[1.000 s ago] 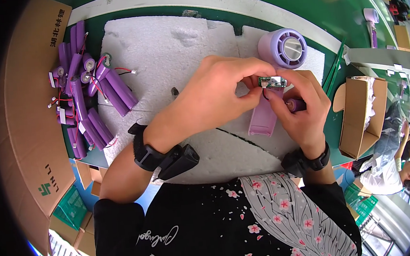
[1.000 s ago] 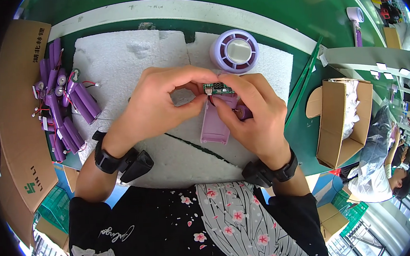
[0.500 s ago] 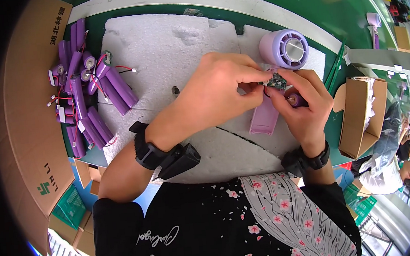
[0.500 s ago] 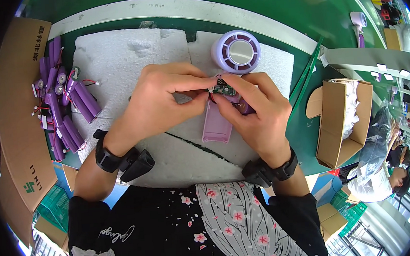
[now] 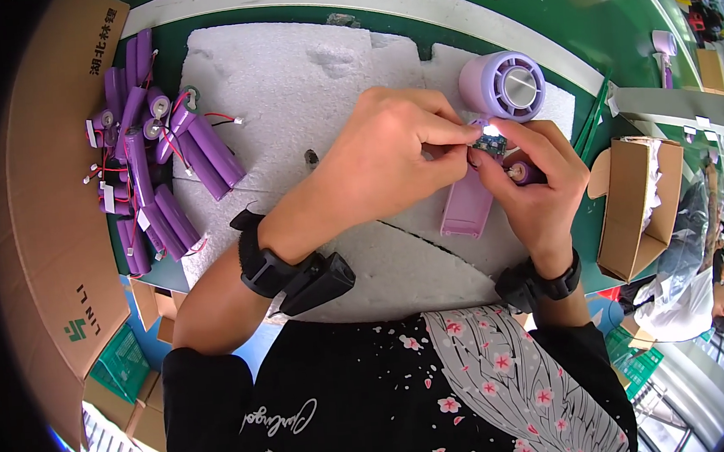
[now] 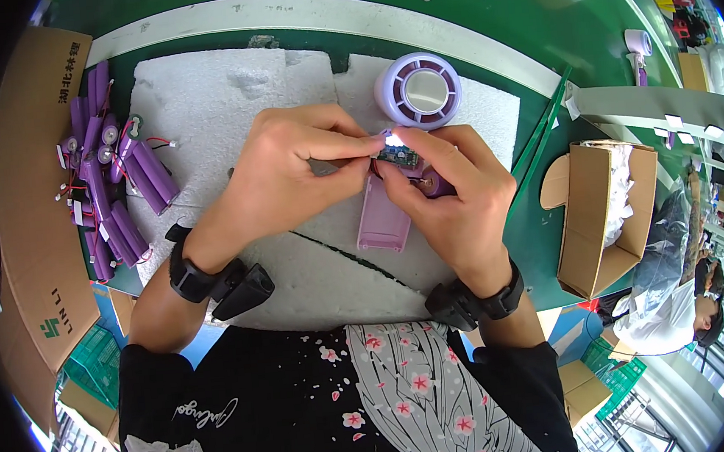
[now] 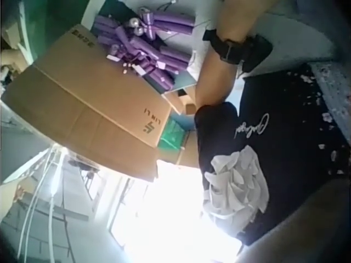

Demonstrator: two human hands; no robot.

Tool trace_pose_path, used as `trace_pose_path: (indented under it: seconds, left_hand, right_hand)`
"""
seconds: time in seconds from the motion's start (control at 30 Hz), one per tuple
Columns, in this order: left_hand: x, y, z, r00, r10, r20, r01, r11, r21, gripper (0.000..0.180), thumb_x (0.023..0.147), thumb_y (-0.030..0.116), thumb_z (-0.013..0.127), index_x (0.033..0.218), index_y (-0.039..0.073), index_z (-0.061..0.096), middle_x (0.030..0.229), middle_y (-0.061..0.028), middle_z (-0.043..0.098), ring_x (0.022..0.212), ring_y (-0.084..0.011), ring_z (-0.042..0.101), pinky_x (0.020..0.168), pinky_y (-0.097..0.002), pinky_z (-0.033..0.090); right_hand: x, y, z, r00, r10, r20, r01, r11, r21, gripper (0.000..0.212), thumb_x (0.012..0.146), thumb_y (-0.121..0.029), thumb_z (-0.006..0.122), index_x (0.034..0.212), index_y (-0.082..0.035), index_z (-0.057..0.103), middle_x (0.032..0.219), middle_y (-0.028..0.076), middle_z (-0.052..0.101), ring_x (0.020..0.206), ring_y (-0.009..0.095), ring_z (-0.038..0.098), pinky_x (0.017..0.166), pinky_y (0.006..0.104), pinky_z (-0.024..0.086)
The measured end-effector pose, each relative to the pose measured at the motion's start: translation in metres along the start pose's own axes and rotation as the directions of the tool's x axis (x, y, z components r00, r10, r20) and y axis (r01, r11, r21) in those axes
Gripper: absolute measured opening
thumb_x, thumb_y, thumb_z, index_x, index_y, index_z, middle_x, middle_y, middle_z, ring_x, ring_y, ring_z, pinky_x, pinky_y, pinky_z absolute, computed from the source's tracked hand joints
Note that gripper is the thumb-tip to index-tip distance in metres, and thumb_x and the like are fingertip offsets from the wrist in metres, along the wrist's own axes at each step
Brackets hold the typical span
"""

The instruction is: The person assembles a handheld fan by connecting a battery pack to a circuit board and fitting them into the fan housing. After testing the fan, they set it aside and repeat the process with another unit.

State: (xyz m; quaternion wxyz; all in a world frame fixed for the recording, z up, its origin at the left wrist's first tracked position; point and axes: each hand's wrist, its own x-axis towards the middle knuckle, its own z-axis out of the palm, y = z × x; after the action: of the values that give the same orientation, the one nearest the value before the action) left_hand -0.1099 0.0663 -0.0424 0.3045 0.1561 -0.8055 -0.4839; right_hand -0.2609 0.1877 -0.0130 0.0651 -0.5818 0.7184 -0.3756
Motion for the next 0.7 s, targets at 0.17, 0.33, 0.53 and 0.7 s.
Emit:
trace_pose_path:
  seconds: [0.17,0.33,0.53,0.7]
  left_hand:
    - [-0.001,0.002,0.001,0.993,-0.108,0.05,0.116,0.977,-0.179,0.028,0.073,-0.005,0.069,0.101,0.002,0.071,0.095,-0.0101,0.069,0.076,-0.0186,0.068,0.066,-0.0273,0.056]
    - [0.001,0.013,-0.002,0.973,-0.177,0.147,0.202,0.963,-0.178,0.036,0.074,-0.007,0.068,0.109,0.003,0.066,0.103,-0.0102,0.067,0.081,-0.019,0.068,0.071,-0.0284,0.057]
    - [0.002,0.012,-0.001,0.971,-0.152,0.183,0.189,0.961,-0.203,0.043,0.075,-0.007,0.067,0.116,0.006,0.063,0.102,-0.0101,0.068,0.081,-0.0193,0.069,0.071,-0.0294,0.056]
    - [0.002,0.011,-0.001,0.956,-0.185,0.227,0.23,0.955,-0.19,0.043,0.078,-0.007,0.064,0.118,0.007,0.063,0.1,-0.009,0.069,0.08,-0.0187,0.069,0.07,-0.0298,0.056]
  right_hand:
    - [0.0,-0.003,-0.004,0.983,0.174,0.063,-0.181,0.974,0.136,0.029,0.07,-0.003,0.08,0.098,-0.005,0.072,0.088,0.007,0.066,0.058,0.01,0.058,0.05,0.022,0.045]
    - [-0.004,-0.001,-0.009,0.957,0.272,0.098,-0.287,0.933,0.216,0.024,0.074,-0.001,0.077,0.097,-0.004,0.071,0.088,0.006,0.065,0.056,0.008,0.056,0.049,0.0214,0.042]
    - [-0.005,-0.001,-0.017,0.965,0.23,0.128,-0.248,0.958,0.145,0.022,0.074,0.0,0.076,0.094,-0.004,0.07,0.089,0.007,0.064,0.056,0.009,0.056,0.05,0.0217,0.042]
    - [-0.008,0.001,-0.019,0.994,0.063,0.094,-0.069,0.996,0.059,0.019,0.074,0.0,0.076,0.092,-0.004,0.071,0.088,0.007,0.064,0.058,0.01,0.056,0.05,0.0226,0.042]
